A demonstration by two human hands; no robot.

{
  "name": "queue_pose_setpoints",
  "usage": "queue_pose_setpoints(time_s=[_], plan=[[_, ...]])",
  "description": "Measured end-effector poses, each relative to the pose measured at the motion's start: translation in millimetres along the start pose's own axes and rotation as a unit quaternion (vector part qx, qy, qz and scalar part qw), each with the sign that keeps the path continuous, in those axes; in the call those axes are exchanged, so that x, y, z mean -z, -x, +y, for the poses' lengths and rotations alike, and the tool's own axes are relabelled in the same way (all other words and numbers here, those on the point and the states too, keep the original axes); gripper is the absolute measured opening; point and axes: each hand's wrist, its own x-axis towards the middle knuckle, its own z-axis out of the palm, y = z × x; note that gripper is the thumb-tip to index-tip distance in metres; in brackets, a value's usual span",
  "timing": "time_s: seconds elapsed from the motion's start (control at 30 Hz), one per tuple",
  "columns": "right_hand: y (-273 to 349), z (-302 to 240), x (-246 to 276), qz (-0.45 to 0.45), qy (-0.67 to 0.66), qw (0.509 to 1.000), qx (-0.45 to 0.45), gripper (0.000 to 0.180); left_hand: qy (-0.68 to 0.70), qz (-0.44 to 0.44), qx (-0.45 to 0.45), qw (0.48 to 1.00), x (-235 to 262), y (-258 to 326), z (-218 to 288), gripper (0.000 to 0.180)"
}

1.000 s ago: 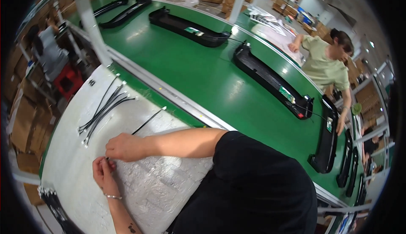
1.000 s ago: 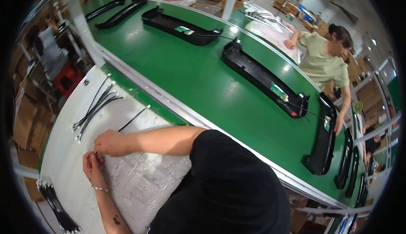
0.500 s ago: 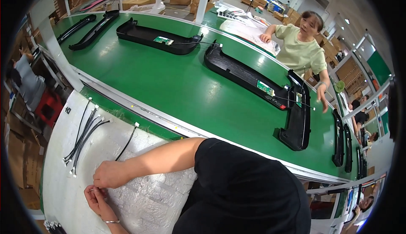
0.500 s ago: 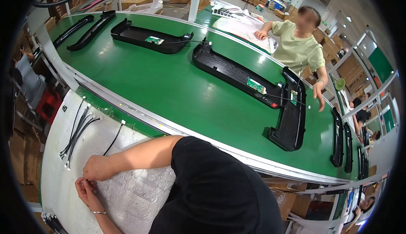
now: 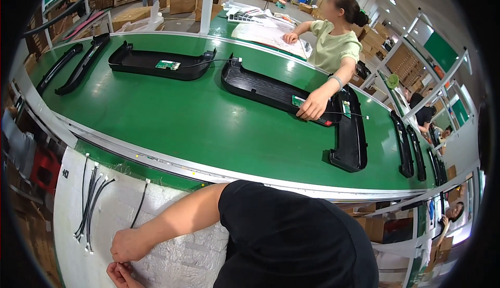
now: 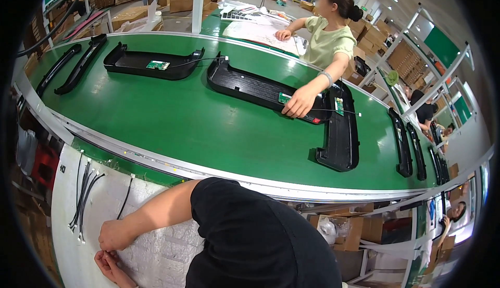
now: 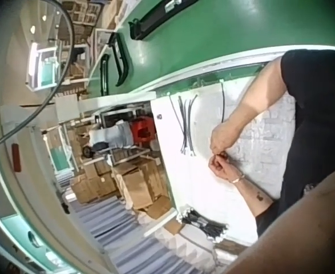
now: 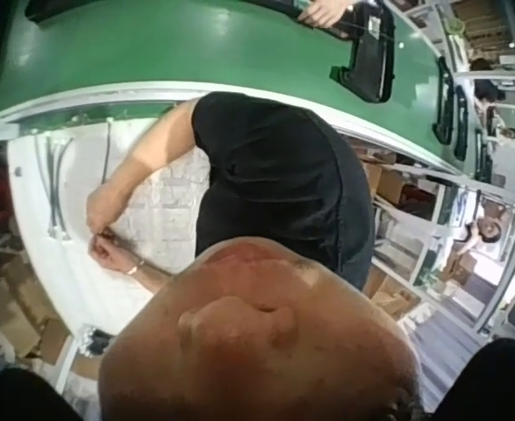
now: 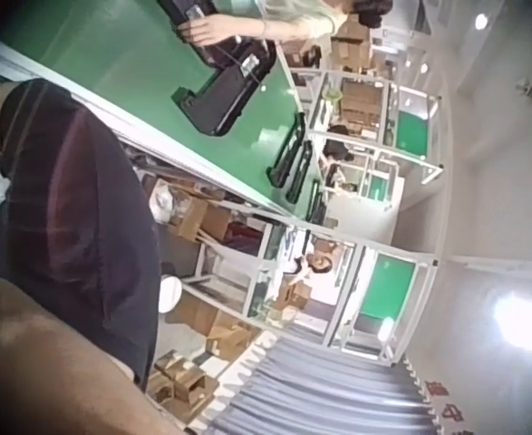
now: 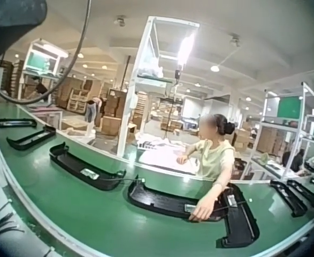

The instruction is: Connect wires to circuit boards and assemble electronic components on a factory production line.

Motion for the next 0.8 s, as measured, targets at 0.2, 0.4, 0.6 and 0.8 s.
queue_pose_setpoints(time_s=[0.2, 0.4, 0.6, 0.8], plan=[[3.4, 3.5, 2.1, 0.002, -0.007, 1.0, -0.011, 0.015, -0.002, 0.008, 0.011, 1.0, -8.0, -2.6, -0.6, 0.017], [-3.1, -0.1, 4.3, -0.002, -0.024, 1.0, -0.001, 0.013, 0.011, 0.012, 0.013, 1.0, 2.8, -4.2, -3.6, 0.018], [13.2, -8.8, 20.8, -0.017, -0.041, 0.999, -0.018, 0.014, 0.031, -0.058, -0.05, 0.997, -2.0, -7.3, -34.5, 0.028], [5.2, -12.2, 23.1, -0.037, -0.046, 0.997, -0.044, 0.02, 0.015, -0.071, -0.069, 0.995, 4.5, -4.2, -26.6, 0.04]])
